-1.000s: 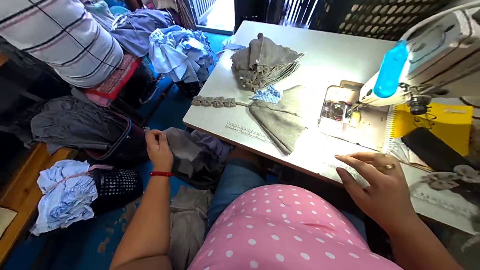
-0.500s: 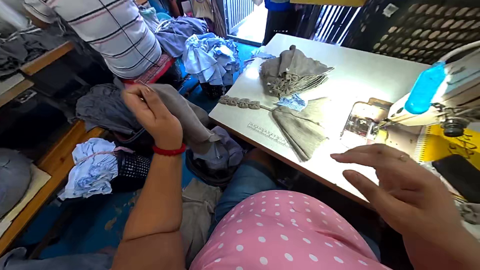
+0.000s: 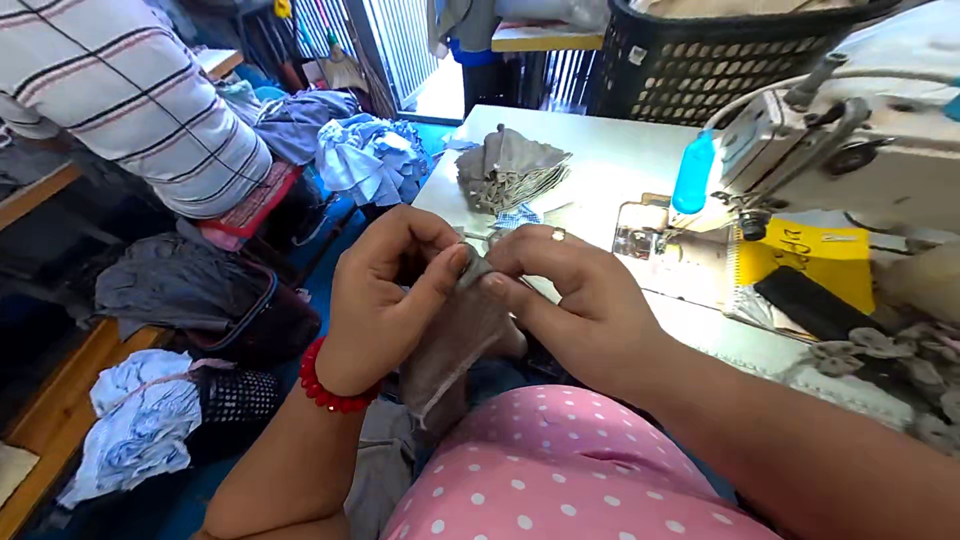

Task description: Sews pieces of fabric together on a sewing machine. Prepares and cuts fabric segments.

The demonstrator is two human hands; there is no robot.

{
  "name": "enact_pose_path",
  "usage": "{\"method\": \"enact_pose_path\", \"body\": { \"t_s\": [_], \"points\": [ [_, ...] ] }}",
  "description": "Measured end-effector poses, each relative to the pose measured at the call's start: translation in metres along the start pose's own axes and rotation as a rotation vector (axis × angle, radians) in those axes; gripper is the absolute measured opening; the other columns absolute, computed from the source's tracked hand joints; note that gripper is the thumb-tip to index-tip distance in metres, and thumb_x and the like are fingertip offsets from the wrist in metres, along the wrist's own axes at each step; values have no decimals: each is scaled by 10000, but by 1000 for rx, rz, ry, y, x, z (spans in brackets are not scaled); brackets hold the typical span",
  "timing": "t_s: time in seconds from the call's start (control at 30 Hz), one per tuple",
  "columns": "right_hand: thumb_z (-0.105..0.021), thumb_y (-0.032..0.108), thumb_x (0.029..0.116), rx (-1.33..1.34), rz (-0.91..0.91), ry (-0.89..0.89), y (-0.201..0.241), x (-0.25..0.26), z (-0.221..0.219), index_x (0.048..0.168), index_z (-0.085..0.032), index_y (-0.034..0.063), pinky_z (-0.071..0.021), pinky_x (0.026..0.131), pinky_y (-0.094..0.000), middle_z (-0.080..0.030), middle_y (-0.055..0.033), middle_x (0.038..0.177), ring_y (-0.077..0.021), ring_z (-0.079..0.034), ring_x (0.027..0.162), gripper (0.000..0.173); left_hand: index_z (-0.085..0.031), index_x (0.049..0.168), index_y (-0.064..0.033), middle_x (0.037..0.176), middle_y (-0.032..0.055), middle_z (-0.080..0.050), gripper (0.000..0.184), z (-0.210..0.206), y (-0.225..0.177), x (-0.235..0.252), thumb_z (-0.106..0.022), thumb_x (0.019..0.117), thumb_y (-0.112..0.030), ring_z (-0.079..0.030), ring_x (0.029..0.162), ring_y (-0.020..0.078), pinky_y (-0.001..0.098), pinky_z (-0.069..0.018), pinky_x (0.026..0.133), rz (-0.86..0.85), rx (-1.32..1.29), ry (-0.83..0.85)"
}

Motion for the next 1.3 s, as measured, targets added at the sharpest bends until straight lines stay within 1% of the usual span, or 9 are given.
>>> {"method": "enact_pose_path", "body": {
  "t_s": [0.17, 0.33, 0.43, 0.57, 0.73, 0.83, 0.97, 1.03, 1.3],
  "points": [
    [-516, 181, 1065, 206, -157, 57, -13, -2, 3, 963, -630, 111, -514, 634, -150, -606, 47, 803, -2, -597, 720, 168, -635, 1053, -74, 838, -56, -638, 167, -8, 16, -2, -634, 901, -6, -601, 682, -1, 138, -529, 615, 140, -163, 155],
    [-622, 531, 943, -152, -96, -51, -13, -6, 8, 954, -658, 149, -490, 746, -259, -589, 36, 903, -59, -582, 874, 384, -644, 974, -56, 855, -28, -649, 76, -16, 11, 3, -640, 904, -27, -626, 725, 24, 164, -545, 655, 123, -68, 121],
    [-627, 321, 948, -174, -119, -39, -9, -5, 12, 873, -673, 159, -505, 638, -180, -593, 53, 826, -9, -591, 742, 184, -634, 990, -39, 844, -10, -636, 84, -20, 5, 9, -627, 912, -9, -612, 702, 35, 164, -532, 623, 115, -51, 163],
    [-601, 153, 926, -132, -77, -18, -10, -5, 17, 944, -704, 111, -534, 702, -159, -640, 30, 879, -1, -620, 785, 113, -634, 989, -42, 831, -4, -621, 100, -17, 2, 15, -624, 893, -17, -593, 674, 41, 170, -520, 594, 101, -14, 206],
    [-558, 121, 974, 91, 16, 24, 4, -16, 17, 1000, -657, 75, -568, 733, -178, -649, 40, 887, -1, -639, 809, 112, -662, 954, -78, 848, -17, -637, 265, -46, 22, 2, -702, 693, -53, -606, 761, 28, 208, -516, 640, 140, 35, 423],
    [-554, 143, 986, 15, 102, 68, 8, -22, 23, 1000, -679, 73, -549, 766, -188, -644, 40, 914, -3, -619, 846, 144, -671, 1113, -80, 1014, -50, -631, 298, -61, 34, -19, -645, 817, -90, -597, 942, -14, 173, -516, 805, 210, -297, 475],
    [-592, 136, 985, -10, 32, 118, -6, -28, 35, 1023, -684, 84, -554, 730, -158, -652, 43, 903, 6, -623, 797, 112, -633, 1175, -200, 993, -90, -680, 230, -65, 38, -31, -567, 967, -273, -641, 881, -11, 195, -553, 768, 361, -585, 434],
    [-618, 149, 970, -74, 3, 121, -9, -31, 36, 1017, -705, 98, -535, 709, -141, -651, 48, 891, 16, -610, 776, 111, -614, 1112, -133, 927, -64, -632, 212, -63, 34, -24, -540, 914, -117, -612, 818, 3, 185, -537, 722, 268, -465, 364],
    [-602, 123, 993, 126, -45, 59, -9, -39, 48, 1029, -672, 89, -572, 707, -186, -656, 28, 897, -34, -640, 783, 85, -614, 1067, -71, 887, -41, -631, 205, -77, 26, -17, -628, 875, 0, -609, 779, -3, 175, -538, 702, 190, -358, 369]
  ]
}}
Point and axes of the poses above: each hand's wrist, its own x-axis towards the middle knuckle, its own z-axis out of the back of the hand, y = z × x, the point moved 5 cm from there along x, towards the middle knuckle
